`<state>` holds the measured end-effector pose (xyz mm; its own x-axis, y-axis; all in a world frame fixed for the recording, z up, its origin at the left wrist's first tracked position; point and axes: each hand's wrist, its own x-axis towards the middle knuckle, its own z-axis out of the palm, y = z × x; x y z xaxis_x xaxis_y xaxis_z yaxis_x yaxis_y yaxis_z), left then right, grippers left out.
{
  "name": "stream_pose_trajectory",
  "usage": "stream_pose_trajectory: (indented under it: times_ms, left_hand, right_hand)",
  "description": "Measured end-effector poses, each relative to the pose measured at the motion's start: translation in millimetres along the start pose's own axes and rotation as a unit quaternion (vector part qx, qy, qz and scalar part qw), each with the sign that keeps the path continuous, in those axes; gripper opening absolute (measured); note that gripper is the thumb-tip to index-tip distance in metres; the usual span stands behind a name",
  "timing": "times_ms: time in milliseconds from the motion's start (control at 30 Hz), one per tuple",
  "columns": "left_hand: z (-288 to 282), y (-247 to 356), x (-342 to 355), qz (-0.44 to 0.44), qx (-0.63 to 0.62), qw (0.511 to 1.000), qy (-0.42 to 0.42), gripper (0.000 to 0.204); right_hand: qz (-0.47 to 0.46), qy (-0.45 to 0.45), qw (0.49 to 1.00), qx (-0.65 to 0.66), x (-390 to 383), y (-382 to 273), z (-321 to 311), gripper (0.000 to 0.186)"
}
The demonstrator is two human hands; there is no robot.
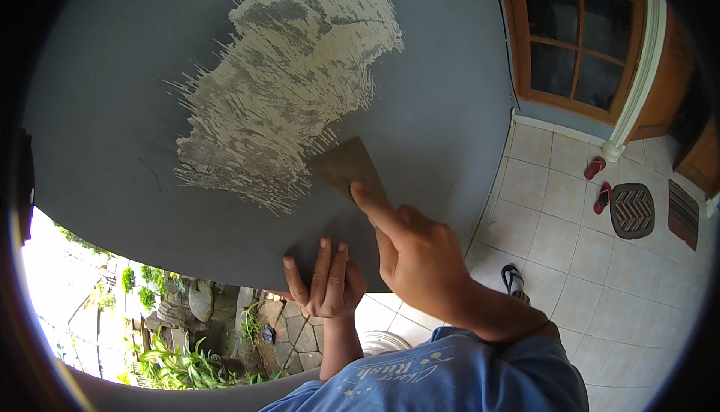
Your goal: The person scrapes and patches a wall with a putty knife, applying putty to the wall surface.
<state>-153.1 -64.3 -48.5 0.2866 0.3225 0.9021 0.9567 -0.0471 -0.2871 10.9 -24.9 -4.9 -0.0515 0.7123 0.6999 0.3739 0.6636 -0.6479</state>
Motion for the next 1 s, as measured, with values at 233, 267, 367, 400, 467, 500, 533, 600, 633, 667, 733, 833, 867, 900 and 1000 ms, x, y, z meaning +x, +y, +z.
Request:
stream_pose_trajectory:
  times_ms: [233,267,367,400,467,500,533,600,633,667,733,833,867,900,1000]
  left_hand:
    - [-1,3,4,-0.008,-0.005,1.0,-0.001,0.019]
    - [-2,2,4,-0.012,-0.004,1.0,0.004,0.019]
    - [-1,0,1,-0.008,-0.017,1.0,0.005,0.02]
    - [-1,1,0,-0.01,-0.02,1.0,0.004,0.02]
    - [-1,2,0,-0.015,-0.013,1.0,0.001,0.02]
    - [-1,5,1,-0.016,-0.017,1.0,0.0,0.02]
    - [0,5,4,-0.016,-0.011,1.0,0.007,0.02]
    - [0,1,2,-0.016,-0.004,1.0,0.013,0.02]
    - [-2,-1,-1,-0.016,-0.009,1.0,0.001,0.02]
    - [-3,-3,-2,-0.016,-0.014,1.0,-0.011,0.019]
    - [0,0,1,-0.007,-0.011,1.0,-0.002,0.019]
    - [3,2,-1,-0.004,-0.013,1.0,0.005,0.019]
    - [3,1,-2,-0.012,-0.025,1.0,0.001,0.019]
    - [1,-2,-3,-0.013,-0.016,1.0,0.002,0.019]
    - [1,-2,-3,0.003,-0.009,1.0,0.001,0.019]
  right_hand:
    - [0.013,0.012,0.999,-0.05,19,-3,3,0.056]
    - [0.013,0.011,0.999,-0.049,12,-6,3,0.056]
    - [0.004,-0.023,0.996,-0.09,-1,-8,1,0.057]
    - [0.0,-0.013,0.992,-0.125,3,-10,2,0.058]
    - [-0.001,-0.003,0.987,-0.162,11,-8,-1,0.059]
    - [0.003,0.002,0.99,-0.138,17,-7,-3,0.059]
    - [0.005,0.007,0.994,-0.109,21,-7,-2,0.06]
    - [0.007,-0.018,0.993,-0.116,1,-13,-1,0.059]
    - [0.005,-0.043,0.991,-0.124,-5,-15,-3,0.058]
    - [0.0,-0.042,0.992,-0.121,1,-16,0,0.058]
    - [0.007,0.016,0.986,-0.163,14,-14,2,0.057]
    - [0.011,0.027,0.993,-0.118,31,-7,1,0.058]
    - [0.011,0.028,0.993,-0.118,23,-10,1,0.058]
    - [-0.002,0.002,0.992,-0.124,9,-16,1,0.056]
    - [-0.01,-0.022,0.988,-0.154,6,-20,1,0.055]
